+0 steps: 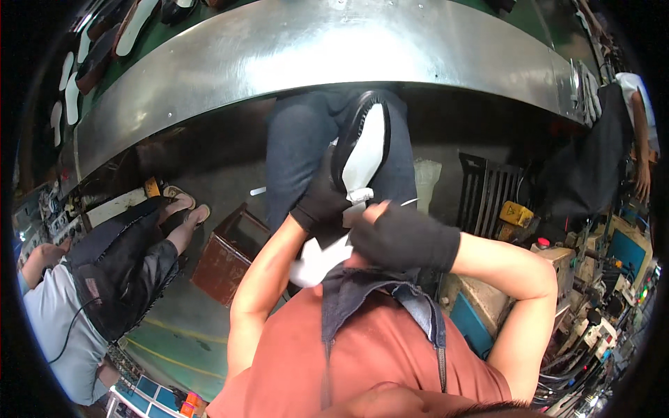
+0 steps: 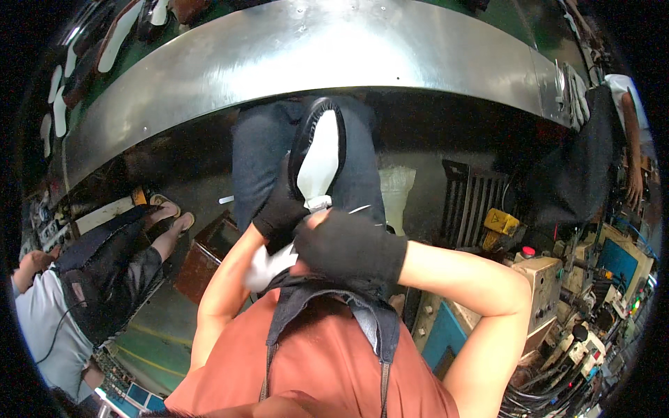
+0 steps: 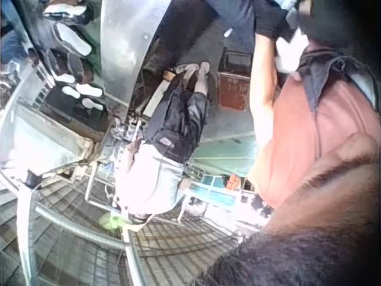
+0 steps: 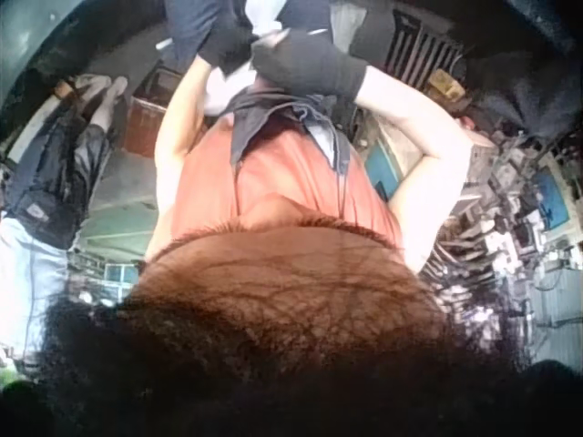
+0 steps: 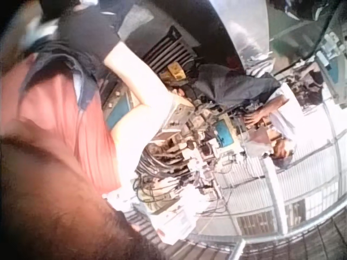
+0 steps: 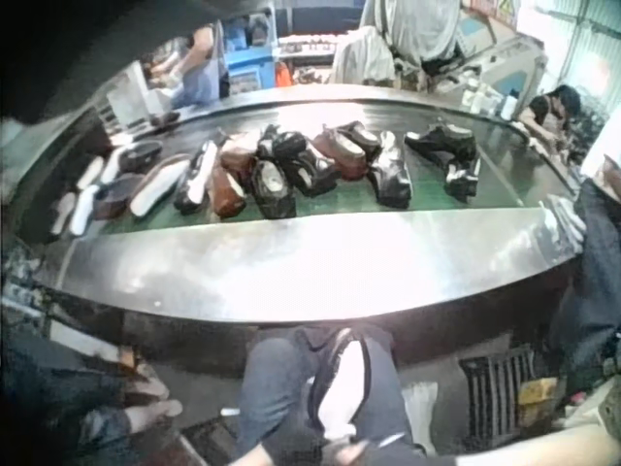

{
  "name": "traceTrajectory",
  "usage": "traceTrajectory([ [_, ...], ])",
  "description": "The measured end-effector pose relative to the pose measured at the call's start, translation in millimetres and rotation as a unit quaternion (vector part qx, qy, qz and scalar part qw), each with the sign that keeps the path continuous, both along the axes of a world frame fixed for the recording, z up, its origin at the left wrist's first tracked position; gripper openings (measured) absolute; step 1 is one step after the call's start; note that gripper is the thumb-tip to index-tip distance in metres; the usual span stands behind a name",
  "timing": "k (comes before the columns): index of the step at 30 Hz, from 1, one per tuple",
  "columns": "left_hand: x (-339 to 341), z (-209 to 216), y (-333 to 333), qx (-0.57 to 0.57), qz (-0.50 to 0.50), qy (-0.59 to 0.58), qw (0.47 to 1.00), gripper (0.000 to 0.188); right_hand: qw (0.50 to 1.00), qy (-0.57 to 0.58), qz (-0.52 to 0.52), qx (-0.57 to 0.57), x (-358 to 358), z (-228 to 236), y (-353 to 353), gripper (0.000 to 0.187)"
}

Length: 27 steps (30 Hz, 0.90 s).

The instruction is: The person sits on the floor and repeatedly picks up shoes from a conveyor belt. Using a metal scraper, the person removes material from the soles of the shoes and returns them to the conveyor belt.

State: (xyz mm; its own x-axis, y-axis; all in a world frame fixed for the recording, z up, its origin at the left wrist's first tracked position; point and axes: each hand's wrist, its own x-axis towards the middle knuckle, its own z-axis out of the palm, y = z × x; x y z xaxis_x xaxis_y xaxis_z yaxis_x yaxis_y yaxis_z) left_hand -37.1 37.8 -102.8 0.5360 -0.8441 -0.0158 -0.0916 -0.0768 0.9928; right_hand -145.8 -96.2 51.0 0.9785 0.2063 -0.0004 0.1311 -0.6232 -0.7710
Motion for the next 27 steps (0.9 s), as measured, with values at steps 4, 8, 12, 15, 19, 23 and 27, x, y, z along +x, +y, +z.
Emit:
traceTrajectory([
  [4, -3, -1, 1, -0.015, -0.008, -0.032, 0.999, 0.105, 0.976, -0.047, 0.083, -0.196, -5, -36, -30, 0.028],
  [8, 4, 16, -4, 0.004, -0.028, 0.029, 0.999, 0.109, 0.987, 0.010, 0.052, -0.149, -20, -43, -25, 0.036],
  [12, 3, 1, 6, -0.026, 0.000, 0.113, 0.993, 0.116, 0.980, 0.078, -0.090, -0.159, -25, -48, -51, 0.036],
  [15, 6, 8, 7, 0.012, -0.013, 0.208, 0.978, 0.118, 0.859, 0.317, -0.364, 0.172, -78, -66, -27, 0.053],
  [19, 24, 4, 40, 0.006, 0.109, 0.267, 0.958, 0.077, 0.740, 0.328, -0.516, 0.279, -83, -105, 23, 0.054],
  [23, 149, 12, 90, -0.006, 0.277, 0.284, 0.918, 0.029, 0.725, 0.295, -0.536, 0.314, -91, -134, 34, 0.048],
  [27, 370, 115, 60, -0.020, 0.323, -0.073, 0.943, 0.037, 0.722, 0.308, -0.510, 0.352, -80, -122, 12, 0.049],
])
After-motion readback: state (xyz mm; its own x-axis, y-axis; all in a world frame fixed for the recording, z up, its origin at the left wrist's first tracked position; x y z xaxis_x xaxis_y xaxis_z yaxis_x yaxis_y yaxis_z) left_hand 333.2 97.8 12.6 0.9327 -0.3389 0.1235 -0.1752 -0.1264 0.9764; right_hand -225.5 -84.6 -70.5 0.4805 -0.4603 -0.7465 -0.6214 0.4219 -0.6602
